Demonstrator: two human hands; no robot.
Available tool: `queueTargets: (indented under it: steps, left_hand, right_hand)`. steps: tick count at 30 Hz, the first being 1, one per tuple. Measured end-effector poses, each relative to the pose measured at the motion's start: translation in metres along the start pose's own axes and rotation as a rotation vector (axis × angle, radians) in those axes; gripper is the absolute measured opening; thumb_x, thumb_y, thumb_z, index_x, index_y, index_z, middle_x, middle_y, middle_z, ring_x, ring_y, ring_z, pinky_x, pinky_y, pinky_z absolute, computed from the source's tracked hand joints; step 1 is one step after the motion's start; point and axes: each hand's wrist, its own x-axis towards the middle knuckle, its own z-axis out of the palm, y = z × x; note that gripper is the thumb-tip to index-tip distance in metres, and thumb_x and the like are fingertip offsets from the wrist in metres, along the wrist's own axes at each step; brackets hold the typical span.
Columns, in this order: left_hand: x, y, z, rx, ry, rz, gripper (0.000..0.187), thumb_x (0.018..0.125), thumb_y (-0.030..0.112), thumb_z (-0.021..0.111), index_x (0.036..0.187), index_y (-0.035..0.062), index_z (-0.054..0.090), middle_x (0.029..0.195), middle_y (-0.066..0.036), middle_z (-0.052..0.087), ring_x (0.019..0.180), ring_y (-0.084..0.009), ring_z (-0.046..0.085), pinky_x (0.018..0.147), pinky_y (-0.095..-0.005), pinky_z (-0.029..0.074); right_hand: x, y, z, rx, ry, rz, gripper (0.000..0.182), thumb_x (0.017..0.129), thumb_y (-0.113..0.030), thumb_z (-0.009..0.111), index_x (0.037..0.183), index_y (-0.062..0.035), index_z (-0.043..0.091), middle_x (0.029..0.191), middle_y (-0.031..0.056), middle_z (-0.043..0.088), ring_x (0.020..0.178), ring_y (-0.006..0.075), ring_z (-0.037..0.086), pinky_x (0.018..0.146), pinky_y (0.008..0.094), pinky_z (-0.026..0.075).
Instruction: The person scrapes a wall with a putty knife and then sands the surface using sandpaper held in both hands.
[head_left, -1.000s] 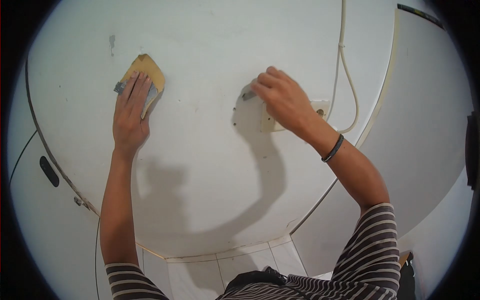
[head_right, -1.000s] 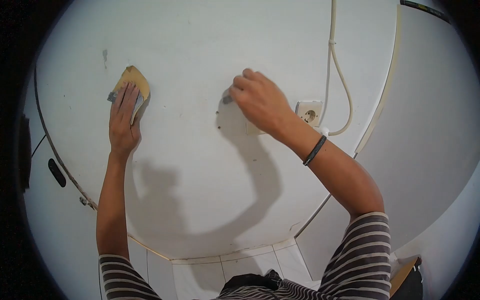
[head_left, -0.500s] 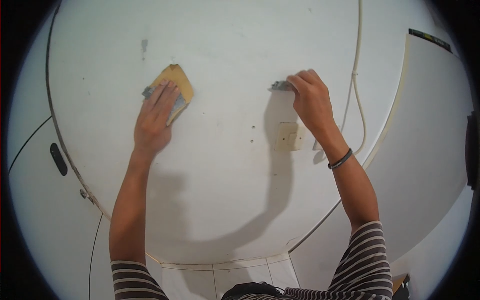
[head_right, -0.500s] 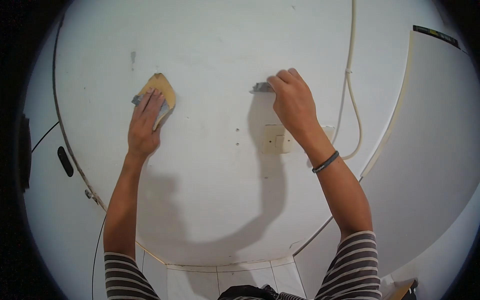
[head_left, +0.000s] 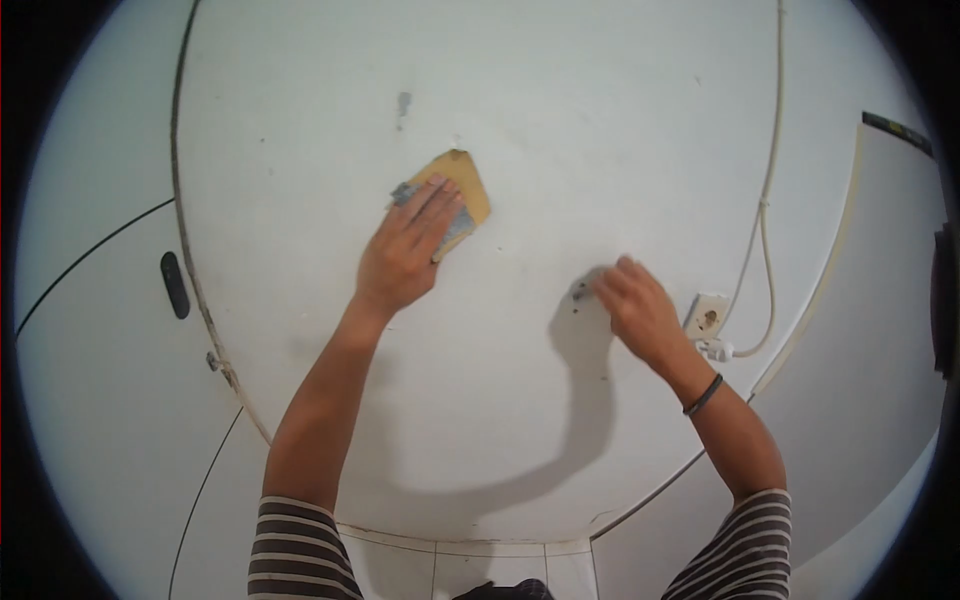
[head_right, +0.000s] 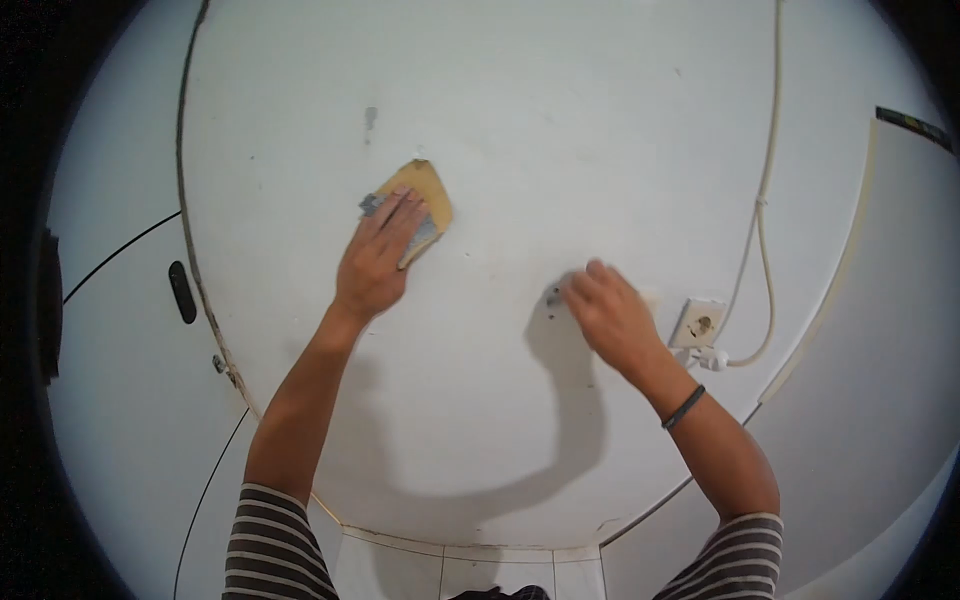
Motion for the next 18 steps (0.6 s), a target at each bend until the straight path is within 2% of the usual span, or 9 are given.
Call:
queueTargets:
  steps: [1,3,5,6,9,12,16,18]
  left_hand:
    - [0.0,0.0,-0.001,0.005,-0.007,-0.007,0.064,0.072,-0.011,0.058,0.135,0.0026,0.061,0.144,-0.01,0.059,0.14,-0.0264,0.05,0.095,-0.0432,0.051]
    - [0.002,-0.002,-0.001,-0.003,0.016,0.011,0.062,0.072,-0.01,0.058,0.133,0.0011,0.062,0.143,-0.012,0.06,0.139,-0.0268,0.051,0.095,-0.0424,0.051]
    - [0.0,-0.004,0.001,-0.015,0.031,0.028,0.062,0.072,-0.011,0.06,0.133,0.0005,0.062,0.141,-0.013,0.061,0.137,-0.0283,0.053,0.096,-0.0419,0.051]
    - [-0.001,-0.004,0.0,-0.009,0.029,0.031,0.061,0.072,-0.011,0.06,0.132,0.0005,0.062,0.141,-0.012,0.061,0.137,-0.028,0.053,0.094,-0.0414,0.051]
    - [0.001,-0.006,0.001,0.001,0.038,0.055,0.057,0.075,-0.01,0.06,0.131,0.0004,0.063,0.141,-0.012,0.061,0.137,-0.0274,0.053,0.09,-0.0405,0.052]
    - [0.001,-0.008,0.003,-0.009,0.055,0.096,0.052,0.08,-0.008,0.059,0.131,-0.0002,0.063,0.14,-0.013,0.062,0.136,-0.0274,0.054,0.084,-0.0409,0.053]
    - [0.001,-0.014,-0.006,-0.014,-0.032,0.142,0.047,0.084,-0.004,0.058,0.13,0.0008,0.063,0.14,-0.011,0.062,0.136,-0.0257,0.054,0.085,-0.0393,0.054]
    - [0.0,-0.026,-0.013,-0.074,-0.074,0.188,0.044,0.086,-0.003,0.058,0.13,0.002,0.064,0.141,-0.009,0.061,0.136,-0.024,0.054,0.088,-0.0383,0.055]
  right_hand:
    - [0.005,-0.008,-0.003,0.055,-0.092,-0.021,0.035,0.067,0.013,0.06,0.099,0.0012,0.069,0.097,0.0152,0.065,0.099,0.0357,0.062,0.099,0.0469,0.051]
    - [0.01,0.018,0.0,-0.004,0.074,0.046,0.035,0.066,0.013,0.06,0.098,0.0024,0.069,0.096,0.0158,0.064,0.094,0.0358,0.062,0.093,0.0446,0.052]
    - [0.027,0.032,-0.012,-0.018,0.238,0.195,0.034,0.067,0.015,0.061,0.098,0.0036,0.068,0.094,0.0155,0.064,0.09,0.0353,0.061,0.079,0.043,0.053]
    - [0.034,0.034,-0.014,-0.009,0.317,0.236,0.031,0.071,0.015,0.062,0.098,0.0032,0.068,0.092,0.0138,0.064,0.088,0.0335,0.061,0.074,0.0427,0.052]
    - [0.041,0.02,-0.006,-0.05,0.387,0.269,0.026,0.075,0.016,0.063,0.096,0.0038,0.068,0.089,0.0123,0.064,0.086,0.0311,0.06,0.073,0.0402,0.052]
    - [0.043,0.001,0.003,-0.011,0.369,0.229,0.025,0.076,0.018,0.061,0.096,0.0045,0.067,0.089,0.0117,0.064,0.085,0.0293,0.059,0.072,0.0391,0.051]
    - [0.063,-0.005,0.007,0.031,0.396,0.319,0.025,0.077,0.017,0.062,0.098,0.0038,0.067,0.09,0.0118,0.064,0.085,0.0288,0.06,0.074,0.039,0.052]
    - [0.083,-0.002,0.009,0.002,0.503,0.353,0.024,0.079,0.016,0.062,0.098,0.0032,0.067,0.091,0.0121,0.064,0.086,0.029,0.061,0.075,0.039,0.052]
